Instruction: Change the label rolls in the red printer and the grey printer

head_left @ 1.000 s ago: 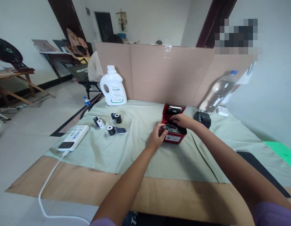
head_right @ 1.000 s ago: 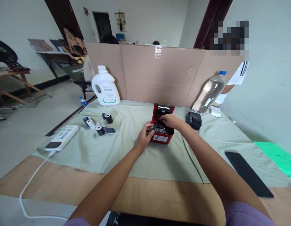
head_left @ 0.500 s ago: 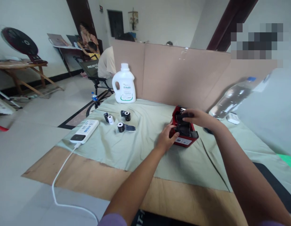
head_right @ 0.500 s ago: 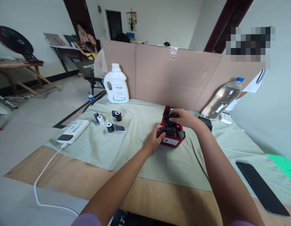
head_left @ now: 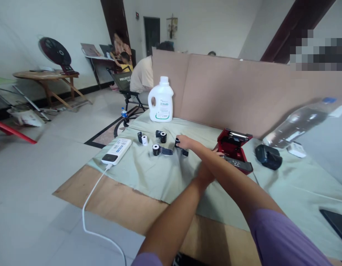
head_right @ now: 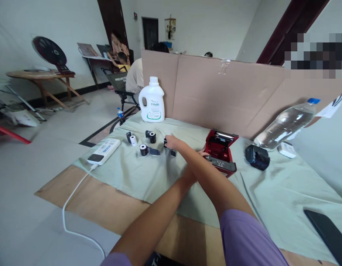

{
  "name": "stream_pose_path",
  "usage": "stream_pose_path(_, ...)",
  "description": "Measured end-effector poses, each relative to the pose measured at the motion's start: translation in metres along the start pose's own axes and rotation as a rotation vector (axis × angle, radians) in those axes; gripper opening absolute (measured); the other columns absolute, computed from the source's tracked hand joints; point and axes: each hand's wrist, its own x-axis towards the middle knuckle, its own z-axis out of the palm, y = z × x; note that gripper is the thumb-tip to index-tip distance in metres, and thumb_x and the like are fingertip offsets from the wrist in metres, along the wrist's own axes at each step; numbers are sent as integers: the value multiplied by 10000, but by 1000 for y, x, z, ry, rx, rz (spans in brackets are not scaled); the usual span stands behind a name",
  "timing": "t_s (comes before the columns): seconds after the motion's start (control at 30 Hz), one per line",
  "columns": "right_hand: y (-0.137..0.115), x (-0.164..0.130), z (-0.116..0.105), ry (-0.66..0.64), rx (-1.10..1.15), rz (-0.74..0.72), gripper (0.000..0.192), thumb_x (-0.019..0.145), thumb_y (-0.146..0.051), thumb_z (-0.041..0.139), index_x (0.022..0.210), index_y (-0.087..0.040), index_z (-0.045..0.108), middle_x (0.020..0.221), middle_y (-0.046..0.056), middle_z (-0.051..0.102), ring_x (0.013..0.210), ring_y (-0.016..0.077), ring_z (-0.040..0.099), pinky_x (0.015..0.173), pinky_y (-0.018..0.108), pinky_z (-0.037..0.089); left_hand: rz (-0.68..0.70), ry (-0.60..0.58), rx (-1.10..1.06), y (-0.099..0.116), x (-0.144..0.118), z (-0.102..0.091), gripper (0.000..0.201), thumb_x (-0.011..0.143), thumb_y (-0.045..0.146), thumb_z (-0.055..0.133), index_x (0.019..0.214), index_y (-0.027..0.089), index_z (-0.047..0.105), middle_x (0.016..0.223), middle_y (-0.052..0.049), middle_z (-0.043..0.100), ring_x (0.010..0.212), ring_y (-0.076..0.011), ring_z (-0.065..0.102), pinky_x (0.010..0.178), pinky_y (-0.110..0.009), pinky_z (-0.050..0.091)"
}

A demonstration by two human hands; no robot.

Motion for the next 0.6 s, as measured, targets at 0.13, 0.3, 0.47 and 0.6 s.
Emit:
stream_pose_path(0.13, 5, -1, 5, -48, -23, 49, 381, 922, -351, 662, 1237, -138, 638, 1225, 178, 708, 1057, 269, 698, 774, 273, 485, 43, 24, -88, 0, 3, 3, 271, 922, 211, 599, 1190, 235, 630, 1328, -126, 629, 1294, -333, 555, 1200, -479, 362)
stream_pose_path(0.3, -10, -9, -12, 77, -34, 48, 515, 1001, -488, 491, 1361, -130, 572, 1307, 231, 629, 1130, 320, 653, 868, 354, 481, 22, 26, -120, 0, 5, 7, 295, 917, 193, 607, 1210, 231, 620, 1379, -115, 593, 1273, -312, 576, 1158, -452, 423)
stream_pose_path(0.47, -51, -2, -13, 165, 180, -388, 389, 968, -406, 592, 1269, -170, 664, 1147, 126, 704, 1012, 228, 663, 881, 293, 449, 49, 50, 69, 8, 2, 4, 305, 899, 343, 679, 1180, 254, 603, 1456, -80, 529, 1406, -276, 459, 1246, -473, 303)
stream_pose_path(0.6, -75, 8, 2, 71, 202, -505, 223, 841, -191, 708, 1062, -182, 728, 1007, 71, 736, 941, 207, 663, 805, 269, 437, 37, 31, 164, 19, -3, -2, 328, 919, 406, 647, 1208, 262, 594, 1468, -72, 520, 1429, -248, 440, 1225, -434, 333)
